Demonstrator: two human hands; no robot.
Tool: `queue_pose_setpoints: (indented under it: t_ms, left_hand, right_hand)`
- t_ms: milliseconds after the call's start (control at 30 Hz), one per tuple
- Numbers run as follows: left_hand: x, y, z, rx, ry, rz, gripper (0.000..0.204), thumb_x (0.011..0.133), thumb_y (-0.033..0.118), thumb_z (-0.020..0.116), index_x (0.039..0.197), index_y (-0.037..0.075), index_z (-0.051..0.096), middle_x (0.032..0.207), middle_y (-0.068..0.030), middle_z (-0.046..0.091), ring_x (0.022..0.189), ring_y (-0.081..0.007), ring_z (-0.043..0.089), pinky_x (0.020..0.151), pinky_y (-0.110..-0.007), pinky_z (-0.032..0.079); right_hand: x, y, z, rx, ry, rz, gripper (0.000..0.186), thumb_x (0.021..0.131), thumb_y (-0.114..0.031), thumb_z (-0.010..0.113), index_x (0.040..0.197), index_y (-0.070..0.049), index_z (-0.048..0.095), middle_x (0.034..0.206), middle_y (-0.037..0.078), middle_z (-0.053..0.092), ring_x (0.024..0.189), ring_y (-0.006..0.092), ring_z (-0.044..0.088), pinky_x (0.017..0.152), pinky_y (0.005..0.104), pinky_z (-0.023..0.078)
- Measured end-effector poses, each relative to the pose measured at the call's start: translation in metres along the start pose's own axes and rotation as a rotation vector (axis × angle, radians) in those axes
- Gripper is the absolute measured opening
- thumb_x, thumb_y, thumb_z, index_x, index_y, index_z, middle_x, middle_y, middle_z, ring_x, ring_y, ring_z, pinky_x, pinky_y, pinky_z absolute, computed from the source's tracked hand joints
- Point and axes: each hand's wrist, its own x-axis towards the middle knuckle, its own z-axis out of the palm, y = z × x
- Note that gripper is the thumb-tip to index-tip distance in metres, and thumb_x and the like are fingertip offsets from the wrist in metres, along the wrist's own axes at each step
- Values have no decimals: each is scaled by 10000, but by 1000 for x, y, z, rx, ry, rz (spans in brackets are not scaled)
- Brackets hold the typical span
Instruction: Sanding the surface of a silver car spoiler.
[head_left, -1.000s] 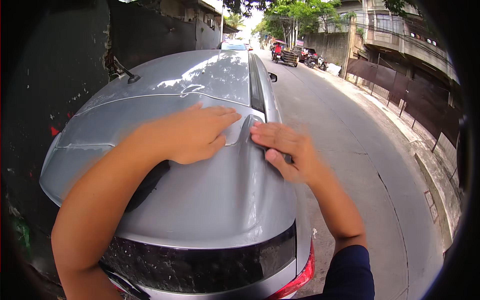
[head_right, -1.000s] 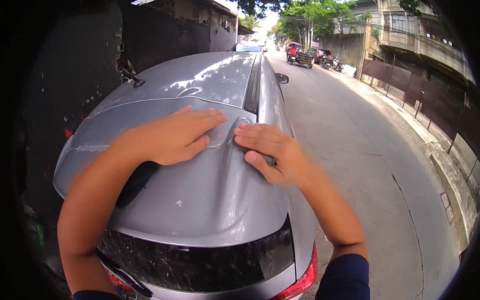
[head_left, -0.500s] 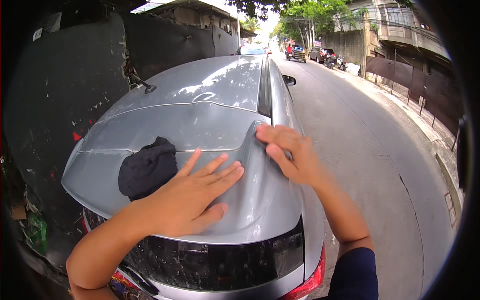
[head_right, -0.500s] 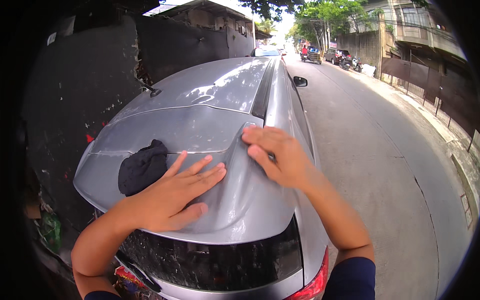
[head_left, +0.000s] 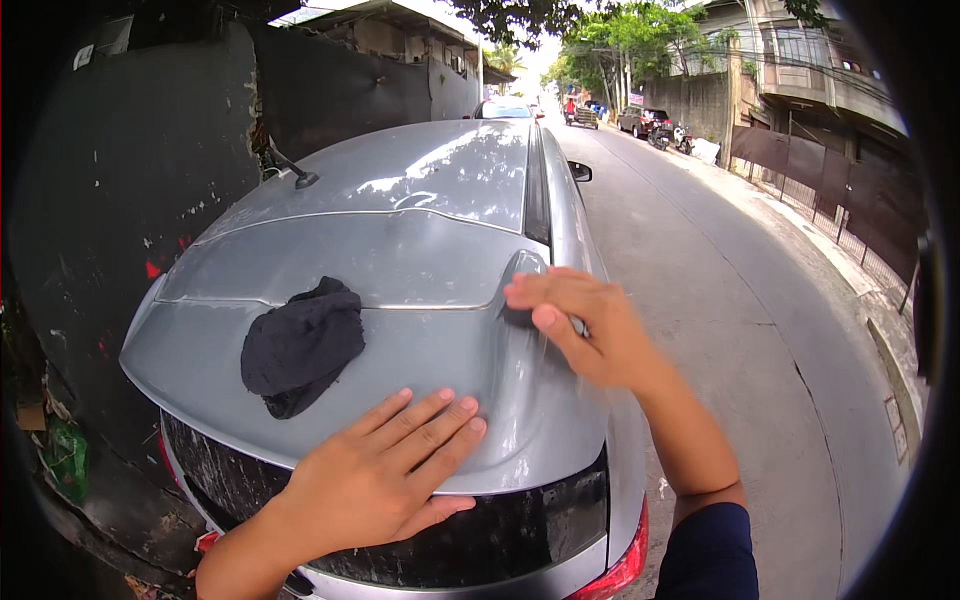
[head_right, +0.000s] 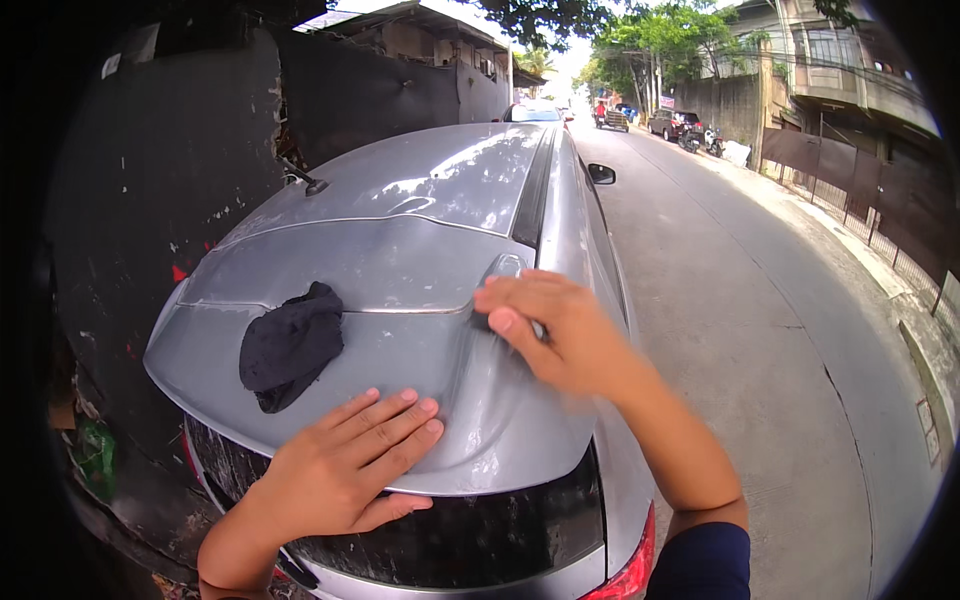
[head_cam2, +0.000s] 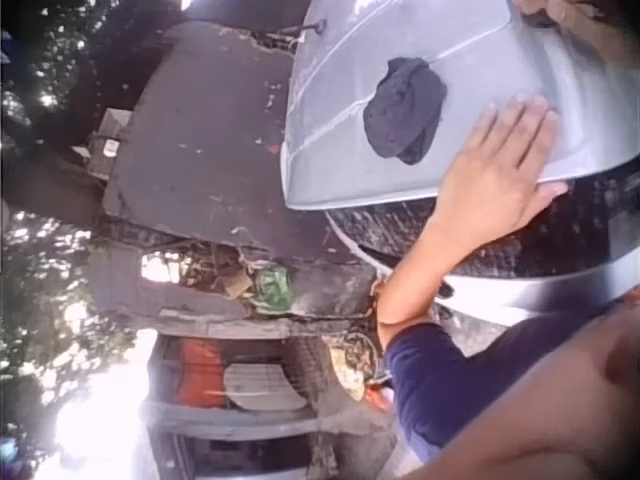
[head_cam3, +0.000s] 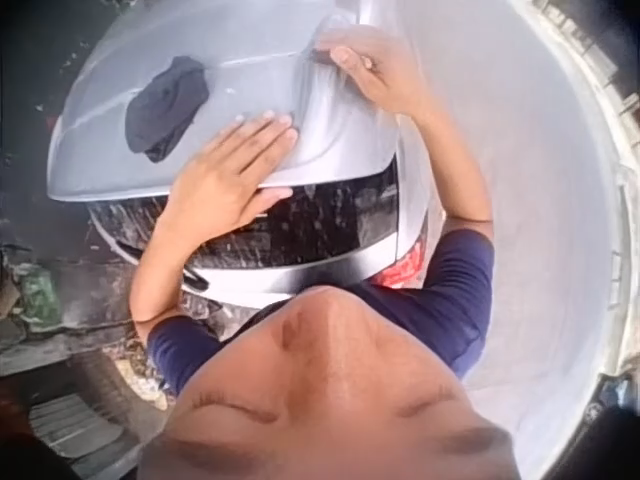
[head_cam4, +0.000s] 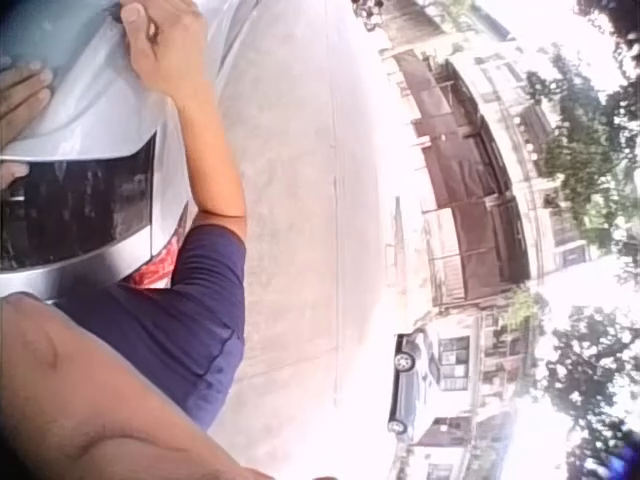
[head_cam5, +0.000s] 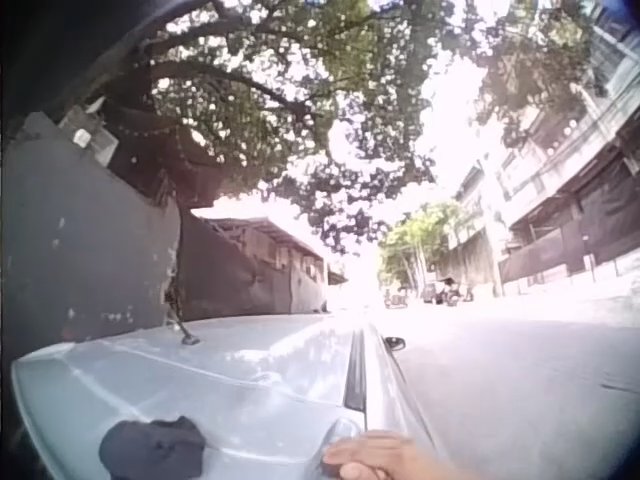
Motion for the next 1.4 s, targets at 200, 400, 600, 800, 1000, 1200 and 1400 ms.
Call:
queue_pose_setpoints:
  t_ms: [200, 400, 600, 800, 1000, 1200, 1400]
  left_hand:
    - [-7, 5, 3, 16, 74, -4, 646, 961, 494, 802, 1440, 72, 707, 1485, -94, 712, 1389, -294, 672, 1169, -477, 529]
    - [-7, 13, 3, 2, 120, 10, 594, 930, 481, 843, 1358, 79, 752, 1437, -74, 740, 1352, -277, 701, 1125, -449, 570]
    - [-13, 29, 20, 104, 341, 48, 523, 863, 494, 897, 1122, 52, 793, 1202, -81, 807, 1129, -273, 794, 923, -393, 653]
    - [-43, 27, 28, 298, 477, -39, 612, 833, 575, 895, 1068, 23, 773, 1070, -97, 790, 977, -298, 785, 817, -375, 627]
    - [-57, 30, 19, 307, 403, -228, 700, 821, 620, 863, 1119, -5, 766, 1182, -156, 755, 1071, -382, 732, 909, -462, 604]
    - [-27, -16, -16, 314, 260, -522, 674, 933, 564, 784, 1445, 133, 705, 1645, -210, 522, 1524, -483, 459, 1255, -605, 345]
    - [1, -42, -13, -17, 108, -542, 563, 1016, 491, 736, 1501, 210, 680, 1526, -212, 571, 1430, -455, 525, 1213, -540, 408]
  right_hand:
    - [1, 2, -8, -61, 5, -128, 318, 1075, -255, 694, 1125, 48, 775, 1178, 196, 804, 1116, 399, 756, 1031, 480, 564]
    - [29, 19, -18, 29, -129, 39, 243, 1059, -234, 698, 1010, -17, 795, 1078, 109, 810, 1027, 329, 767, 1063, 482, 546]
    - [11, 21, -27, -9, -88, -178, 265, 1060, -255, 710, 1020, -4, 786, 1015, 139, 786, 925, 337, 740, 886, 455, 590]
    - [-19, -35, -16, 167, -232, -380, 253, 1060, -234, 706, 1025, 5, 785, 1039, 146, 812, 963, 355, 753, 1001, 471, 561]
    - [-29, -54, -9, 100, -257, -300, 229, 1029, -237, 741, 1147, -60, 827, 1280, 103, 813, 1275, 291, 744, 1197, 513, 469]
    - [-55, -61, -27, 13, -188, -251, 258, 1037, -302, 750, 1146, -85, 837, 1276, 62, 820, 1312, 269, 733, 1230, 535, 428]
    - [-145, -76, -30, 477, 387, 2, 430, 1145, -337, 613, 1092, 46, 802, 1191, 204, 819, 1164, 354, 785, 1076, 470, 573]
